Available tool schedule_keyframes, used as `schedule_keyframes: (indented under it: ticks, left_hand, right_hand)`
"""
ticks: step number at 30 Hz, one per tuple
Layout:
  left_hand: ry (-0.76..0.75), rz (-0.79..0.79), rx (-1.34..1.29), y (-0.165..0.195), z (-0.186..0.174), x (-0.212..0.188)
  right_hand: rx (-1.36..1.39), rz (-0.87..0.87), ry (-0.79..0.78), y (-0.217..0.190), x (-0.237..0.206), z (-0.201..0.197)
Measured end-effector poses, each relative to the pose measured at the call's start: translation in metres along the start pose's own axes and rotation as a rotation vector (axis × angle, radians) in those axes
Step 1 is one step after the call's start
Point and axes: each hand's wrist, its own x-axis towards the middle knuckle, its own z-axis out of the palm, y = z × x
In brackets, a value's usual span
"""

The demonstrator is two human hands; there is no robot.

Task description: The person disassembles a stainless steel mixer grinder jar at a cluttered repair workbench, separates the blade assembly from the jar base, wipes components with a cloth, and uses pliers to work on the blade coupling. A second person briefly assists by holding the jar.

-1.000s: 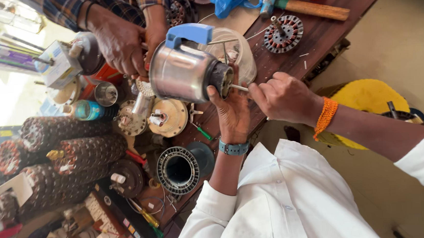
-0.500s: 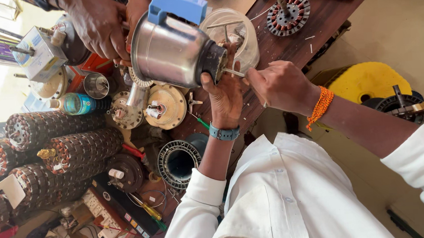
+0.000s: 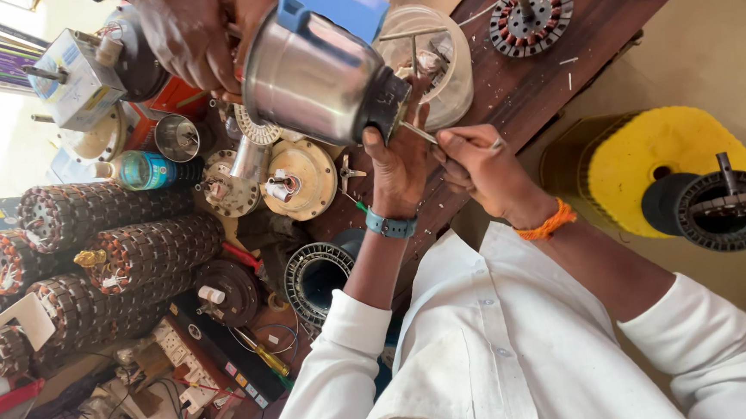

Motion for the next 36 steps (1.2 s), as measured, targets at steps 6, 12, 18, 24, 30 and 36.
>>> schedule_keyframes:
  ticks: [6,12,18,24,30,36]
  left_hand:
    - [-0.148,0.109,0.078,-0.003,0.023,0.006]
    - [-0.015,0.094,0.02,-0.011,0.079,-0.006]
    - [0.044,0.107,-0.084,-0.01,0.101,-0.028]
    - [0.037,0.021,-0.204,-0.001,0.113,-0.039]
    - [0.091,-0.056,-0.264,-0.002,0.111,-0.043]
    - [0.11,-0.034,-0.356,-0.003,0.11,-0.05]
  right_hand:
    - [0.507,0.266,-0.105,-0.011,-0.003,-0.026]
    - [0.122,0.15,0.165,-0.044,-0.025,-0.025]
    - [-0.238,-0.049,0.239,-0.039,-0.062,-0.018]
    - [-0.52,-0.244,0.369,-0.044,-0.092,-0.011]
    - [-1.27,-0.816,0.416,-0.049,-0.09,-0.006]
    - [-1.914,-1.047,0.241,-0.064,-0.082,-0.029]
